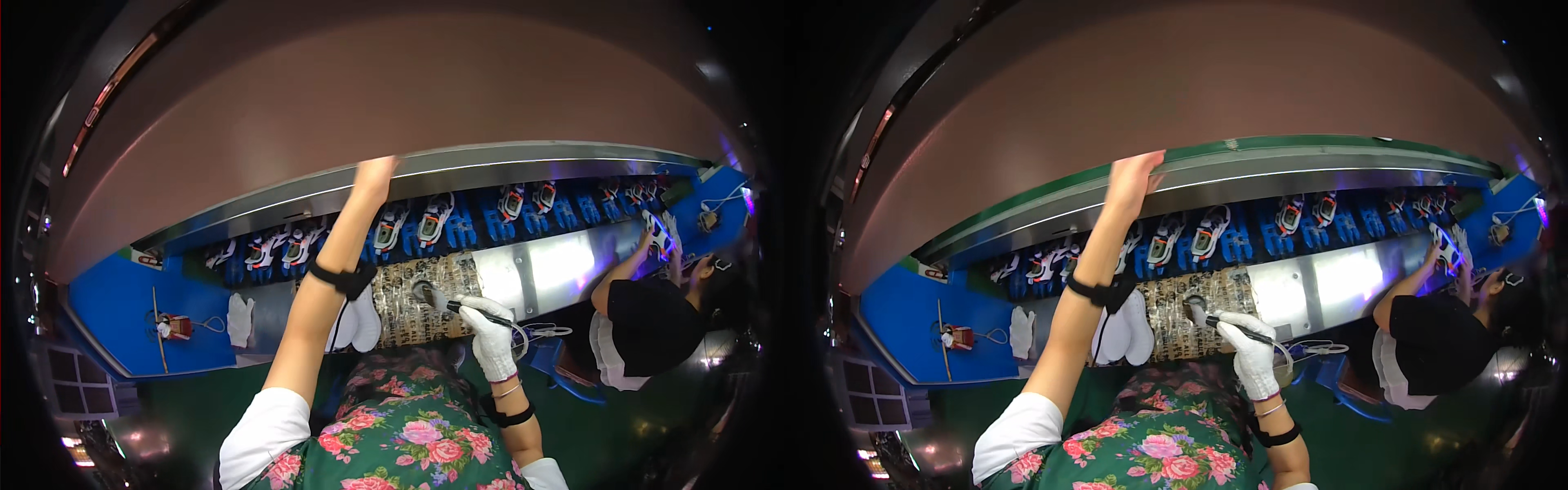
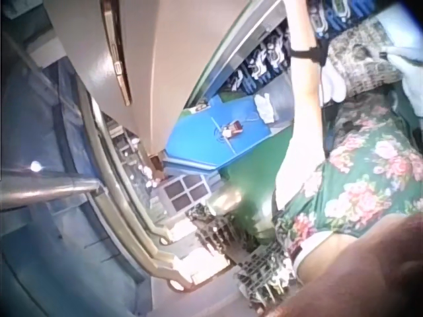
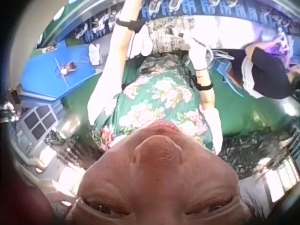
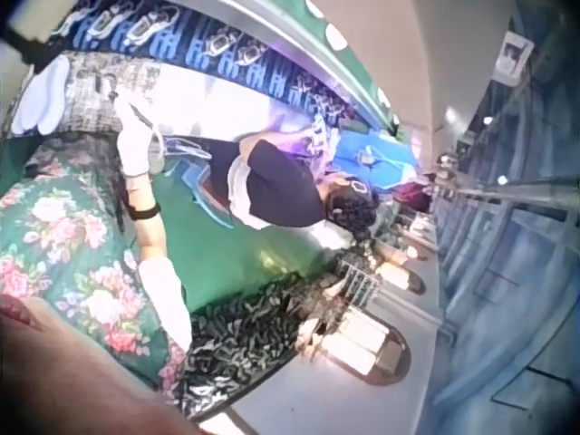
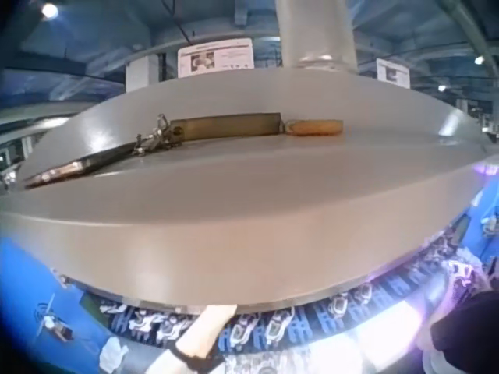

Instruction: Apply adhesive or primer to shoe insoles using a brush at a manufacturing station.

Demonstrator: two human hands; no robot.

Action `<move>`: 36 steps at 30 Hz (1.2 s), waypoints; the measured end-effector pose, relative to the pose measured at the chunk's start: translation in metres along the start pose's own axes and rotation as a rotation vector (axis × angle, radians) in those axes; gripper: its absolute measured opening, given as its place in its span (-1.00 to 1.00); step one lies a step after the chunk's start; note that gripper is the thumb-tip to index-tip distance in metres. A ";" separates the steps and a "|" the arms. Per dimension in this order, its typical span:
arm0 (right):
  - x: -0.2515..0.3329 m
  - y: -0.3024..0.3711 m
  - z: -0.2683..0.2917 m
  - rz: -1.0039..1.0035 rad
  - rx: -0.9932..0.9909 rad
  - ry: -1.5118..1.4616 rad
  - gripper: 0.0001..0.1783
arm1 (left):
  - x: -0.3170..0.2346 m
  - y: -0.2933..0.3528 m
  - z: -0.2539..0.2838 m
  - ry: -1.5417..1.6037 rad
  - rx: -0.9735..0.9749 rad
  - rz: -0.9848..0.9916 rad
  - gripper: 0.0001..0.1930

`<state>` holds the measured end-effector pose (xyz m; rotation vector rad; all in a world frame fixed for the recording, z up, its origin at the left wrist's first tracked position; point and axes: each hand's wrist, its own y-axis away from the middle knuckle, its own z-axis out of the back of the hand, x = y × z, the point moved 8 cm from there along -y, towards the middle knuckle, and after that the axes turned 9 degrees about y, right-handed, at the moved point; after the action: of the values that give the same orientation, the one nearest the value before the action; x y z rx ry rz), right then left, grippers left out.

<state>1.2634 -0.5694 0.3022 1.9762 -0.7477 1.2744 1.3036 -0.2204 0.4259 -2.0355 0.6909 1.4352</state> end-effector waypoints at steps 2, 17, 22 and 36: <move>-0.001 0.001 0.009 0.007 -0.032 -0.032 -0.78 | 0.011 -0.029 -0.025 -0.350 -0.016 -0.036 -0.42; 0.011 0.018 0.042 -0.007 -0.088 -0.154 -0.78 | -0.056 0.133 0.054 -0.341 -0.187 -0.379 -0.49; 0.051 0.003 0.017 0.070 0.061 -0.279 -0.76 | 0.015 0.169 0.073 0.139 -0.164 0.173 -0.32; 0.157 -0.006 -0.048 0.755 0.096 0.573 -0.74 | 0.068 0.258 -0.055 1.293 0.168 0.743 0.08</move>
<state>1.2980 -0.5457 0.4609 1.2818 -1.1854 2.2135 1.1843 -0.4503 0.3401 -2.5038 2.1279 0.0615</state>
